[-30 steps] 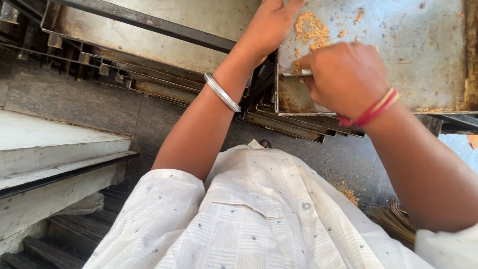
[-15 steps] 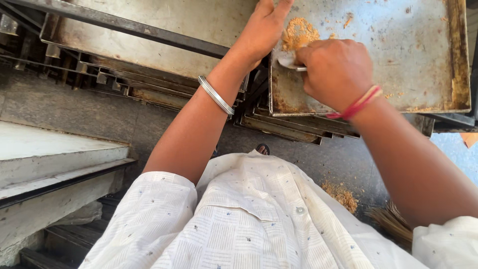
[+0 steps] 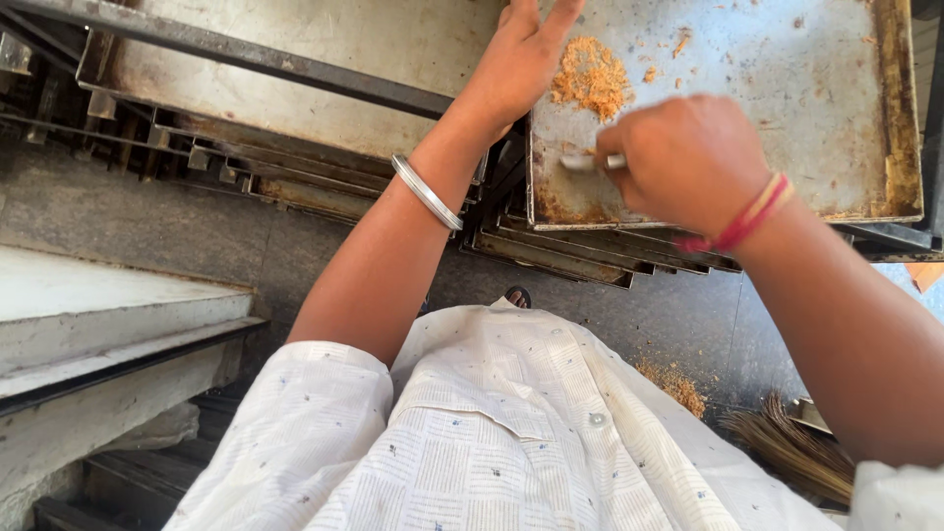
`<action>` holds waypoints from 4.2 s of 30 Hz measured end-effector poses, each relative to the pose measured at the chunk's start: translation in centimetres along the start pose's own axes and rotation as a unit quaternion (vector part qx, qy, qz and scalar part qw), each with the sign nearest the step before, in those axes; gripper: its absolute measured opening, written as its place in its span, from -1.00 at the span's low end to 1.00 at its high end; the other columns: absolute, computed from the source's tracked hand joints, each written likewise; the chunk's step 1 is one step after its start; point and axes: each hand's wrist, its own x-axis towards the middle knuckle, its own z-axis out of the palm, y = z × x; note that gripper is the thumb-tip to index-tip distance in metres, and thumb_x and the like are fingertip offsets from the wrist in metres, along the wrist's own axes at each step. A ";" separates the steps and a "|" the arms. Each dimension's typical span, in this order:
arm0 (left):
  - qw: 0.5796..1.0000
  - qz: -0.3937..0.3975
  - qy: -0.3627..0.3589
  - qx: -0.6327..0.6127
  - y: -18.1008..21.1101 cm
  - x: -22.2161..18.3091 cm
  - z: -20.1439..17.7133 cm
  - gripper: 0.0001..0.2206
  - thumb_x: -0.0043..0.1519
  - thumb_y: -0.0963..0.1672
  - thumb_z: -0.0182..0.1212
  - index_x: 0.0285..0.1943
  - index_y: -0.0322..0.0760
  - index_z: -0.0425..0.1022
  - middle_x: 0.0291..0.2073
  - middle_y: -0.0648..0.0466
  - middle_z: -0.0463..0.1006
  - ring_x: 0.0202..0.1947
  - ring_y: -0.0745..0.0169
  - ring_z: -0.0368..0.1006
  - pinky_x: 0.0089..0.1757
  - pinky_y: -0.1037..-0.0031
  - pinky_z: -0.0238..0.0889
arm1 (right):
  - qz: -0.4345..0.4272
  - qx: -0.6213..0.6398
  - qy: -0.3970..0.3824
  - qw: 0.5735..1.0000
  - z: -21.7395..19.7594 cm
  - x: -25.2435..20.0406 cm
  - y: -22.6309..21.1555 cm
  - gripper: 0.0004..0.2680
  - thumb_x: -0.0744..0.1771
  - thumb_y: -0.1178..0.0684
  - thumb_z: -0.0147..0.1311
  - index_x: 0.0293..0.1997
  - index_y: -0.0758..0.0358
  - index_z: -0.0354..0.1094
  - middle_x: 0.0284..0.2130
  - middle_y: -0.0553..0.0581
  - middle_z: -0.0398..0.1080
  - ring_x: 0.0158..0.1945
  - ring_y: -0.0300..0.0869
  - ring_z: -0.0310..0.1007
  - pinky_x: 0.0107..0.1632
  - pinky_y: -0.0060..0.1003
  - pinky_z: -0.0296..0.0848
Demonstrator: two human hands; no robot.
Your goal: The person uses a metal scraper to remove small baked goods from a metal tray, then shakes the tray to clear away the debris.
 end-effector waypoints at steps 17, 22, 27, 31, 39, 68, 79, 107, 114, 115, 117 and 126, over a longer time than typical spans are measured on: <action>0.995 0.058 0.041 0.067 -1.1 0.2 0.7 -0.26 0.40 0.20 -0.08 0.57 -0.37 0.01 0.42 -0.40 0.19 0.48 -0.35 0.04 0.34 0.11 0.06 | -0.006 0.036 -0.044 0.998 0.5 -2.5 0.6 -0.89 0.26 0.01 0.17 -0.23 -0.09 0.60 -0.46 0.08 0.56 -0.38 -0.02 0.57 -0.27 -0.06 0.53; 0.992 0.054 0.056 0.095 -0.9 0.6 1.0 -0.28 0.40 0.20 -0.06 0.53 -0.38 0.08 0.39 -0.40 0.27 0.46 -0.36 0.10 0.35 0.11 0.08 | -0.066 0.017 0.147 0.987 1.7 1.1 0.5 -0.83 0.20 0.04 0.20 -0.19 -0.04 0.60 -0.41 0.11 0.54 -0.31 0.06 0.55 -0.30 -0.02 0.48; 0.993 0.022 0.055 0.101 0.1 0.2 0.4 -0.26 0.36 0.20 -0.03 0.48 -0.44 0.11 0.31 -0.45 0.30 0.37 -0.41 0.23 0.30 0.16 0.17 | -0.039 0.002 0.105 0.994 1.1 3.8 0.8 -0.91 0.32 -0.05 0.20 -0.19 -0.04 0.59 -0.44 0.16 0.53 -0.35 0.09 0.55 -0.24 0.00 0.50; 0.994 -0.010 0.051 0.092 0.6 0.0 0.5 -0.19 0.34 0.21 -0.07 0.54 -0.45 -0.06 0.27 -0.50 0.26 0.31 -0.48 0.25 0.24 0.12 0.19 | -0.053 -0.010 -0.025 0.998 0.5 -0.1 0.8 -0.84 0.22 -0.10 0.24 -0.20 -0.10 0.60 -0.50 0.19 0.54 -0.35 0.11 0.56 -0.21 0.01 0.53; 0.999 -0.001 0.037 -0.002 0.2 -0.1 0.2 -0.23 0.35 0.22 -0.14 0.60 -0.32 -0.01 0.37 -0.41 0.27 0.45 -0.34 0.14 0.33 0.12 0.08 | -0.035 0.019 0.076 0.996 -0.1 3.9 -0.4 -0.87 0.30 -0.08 0.21 -0.14 -0.03 0.60 -0.42 0.22 0.53 -0.33 0.13 0.55 -0.22 0.03 0.51; 0.995 0.034 -0.017 -0.097 0.2 -0.6 -0.3 -0.25 0.47 0.19 -0.16 0.71 -0.18 -0.30 0.66 -0.24 -0.15 0.67 -0.19 -0.29 0.49 0.13 -0.23 | -0.009 0.001 -0.046 0.999 -0.9 1.7 -0.3 -0.85 0.31 -0.04 0.11 -0.10 -0.10 0.58 -0.48 0.22 0.53 -0.36 0.13 0.57 -0.25 0.01 0.52; 0.998 -0.042 0.005 -0.054 3.4 -0.9 -0.6 -0.06 0.37 0.10 0.04 0.60 -0.44 -0.60 0.59 -0.33 -0.25 0.59 -0.15 -0.30 0.39 0.24 -0.22 | 0.064 -0.005 0.029 0.997 2.5 5.8 6.1 -0.84 0.36 -0.15 0.10 -0.20 -0.03 0.58 -0.44 0.19 0.54 -0.37 0.09 0.56 -0.29 -0.01 0.50; 0.991 -0.049 0.017 -0.125 2.0 -0.3 -0.4 0.08 0.23 0.35 -0.24 0.62 -0.45 -0.53 0.59 -0.35 -0.24 0.60 -0.18 -0.31 0.39 0.18 -0.25 | -0.029 -0.025 -0.058 0.998 0.1 6.7 5.1 -0.85 0.30 -0.20 0.18 -0.23 -0.08 0.56 -0.53 0.21 0.52 -0.41 0.09 0.57 -0.31 0.00 0.55; 0.976 -0.030 0.034 -0.214 1.1 0.7 0.1 0.04 0.26 0.34 -0.28 0.63 -0.45 -0.47 0.63 -0.20 -0.35 0.63 0.00 -0.47 0.43 0.22 -0.49 | 0.004 -0.024 0.089 0.996 1.1 8.1 1.4 -0.88 0.28 -0.03 0.19 -0.18 0.00 0.58 -0.49 0.22 0.53 -0.40 0.12 0.56 -0.36 -0.01 0.53; 0.976 -0.030 0.030 -0.214 1.3 0.7 0.1 0.04 0.26 0.34 -0.28 0.63 -0.45 -0.47 0.63 -0.20 -0.35 0.63 0.00 -0.47 0.43 0.22 -0.49 | 0.018 -0.030 0.109 0.993 0.9 10.5 1.9 -0.89 0.26 -0.01 0.20 -0.24 0.04 0.59 -0.47 0.25 0.52 -0.38 0.14 0.56 -0.32 0.01 0.53; 0.957 -0.021 0.014 -0.289 1.6 0.5 -0.5 0.02 0.26 0.33 -0.22 0.65 -0.45 -0.35 0.64 -0.16 -0.31 0.61 0.06 -0.48 0.41 0.24 -0.55 | 0.041 -0.039 0.149 0.987 0.6 13.8 2.8 -0.89 0.22 0.00 0.23 -0.33 0.13 0.59 -0.45 0.30 0.52 -0.35 0.18 0.56 -0.28 0.02 0.53; 0.962 -0.019 0.012 -0.271 1.8 -0.4 -0.1 -0.03 0.31 0.18 0.06 0.62 -0.41 -0.51 0.61 -0.25 -0.17 0.60 -0.07 -0.18 0.41 0.22 -0.23 | 0.032 0.011 0.050 0.998 1.9 4.8 4.6 -0.88 0.32 -0.08 0.15 -0.25 0.01 0.58 -0.45 0.09 0.55 -0.36 0.05 0.58 -0.29 0.01 0.53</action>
